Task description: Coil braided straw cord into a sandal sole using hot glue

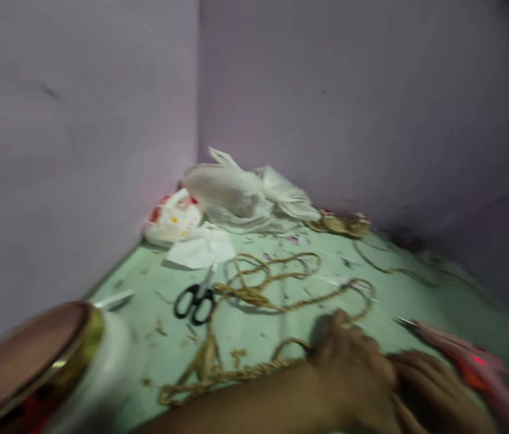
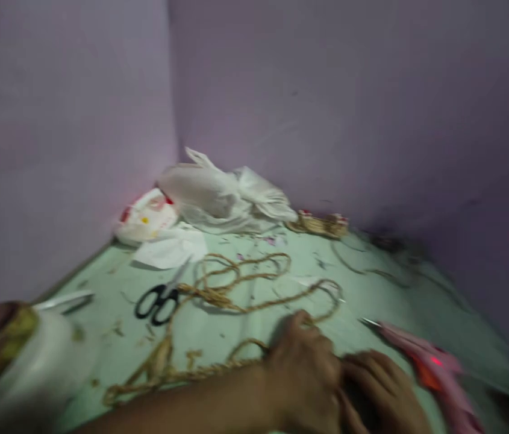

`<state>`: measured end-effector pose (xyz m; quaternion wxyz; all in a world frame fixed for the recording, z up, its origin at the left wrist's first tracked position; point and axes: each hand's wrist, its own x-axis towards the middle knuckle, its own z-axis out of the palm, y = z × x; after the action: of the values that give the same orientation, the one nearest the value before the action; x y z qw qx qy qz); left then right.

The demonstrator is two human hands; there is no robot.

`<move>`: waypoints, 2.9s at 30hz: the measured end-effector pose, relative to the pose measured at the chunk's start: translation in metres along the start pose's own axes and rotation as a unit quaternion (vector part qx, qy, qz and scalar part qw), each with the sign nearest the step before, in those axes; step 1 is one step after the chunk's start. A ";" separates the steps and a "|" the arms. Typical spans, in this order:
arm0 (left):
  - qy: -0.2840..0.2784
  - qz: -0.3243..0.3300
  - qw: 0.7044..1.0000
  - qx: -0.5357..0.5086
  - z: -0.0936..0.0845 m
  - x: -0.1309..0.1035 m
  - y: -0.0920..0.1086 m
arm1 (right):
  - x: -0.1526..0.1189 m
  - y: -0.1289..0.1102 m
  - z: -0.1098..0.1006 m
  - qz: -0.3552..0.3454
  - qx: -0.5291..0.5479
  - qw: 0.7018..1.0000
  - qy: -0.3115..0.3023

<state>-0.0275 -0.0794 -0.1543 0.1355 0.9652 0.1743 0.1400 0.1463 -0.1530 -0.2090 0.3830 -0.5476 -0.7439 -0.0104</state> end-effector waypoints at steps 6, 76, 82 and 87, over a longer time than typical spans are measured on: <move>0.067 -0.015 0.998 -0.011 0.014 0.004 0.000 | 0.019 -0.019 -0.016 -0.036 -0.073 0.993 -0.085; 0.076 -0.333 0.818 -0.462 0.011 -0.008 0.046 | 0.024 -0.045 -0.030 0.225 0.076 0.967 0.092; -0.063 -0.289 0.955 -0.015 -0.018 -0.011 0.027 | 0.027 -0.032 -0.039 0.249 0.056 0.962 0.096; -0.029 -0.357 0.915 0.187 -0.041 -0.011 -0.023 | 0.025 -0.036 -0.036 0.267 0.040 0.962 0.047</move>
<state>-0.0577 -0.0541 -0.1260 -0.0013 0.8498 0.5268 0.0195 0.1341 -0.1623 -0.1547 0.4279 -0.7096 -0.5514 0.0967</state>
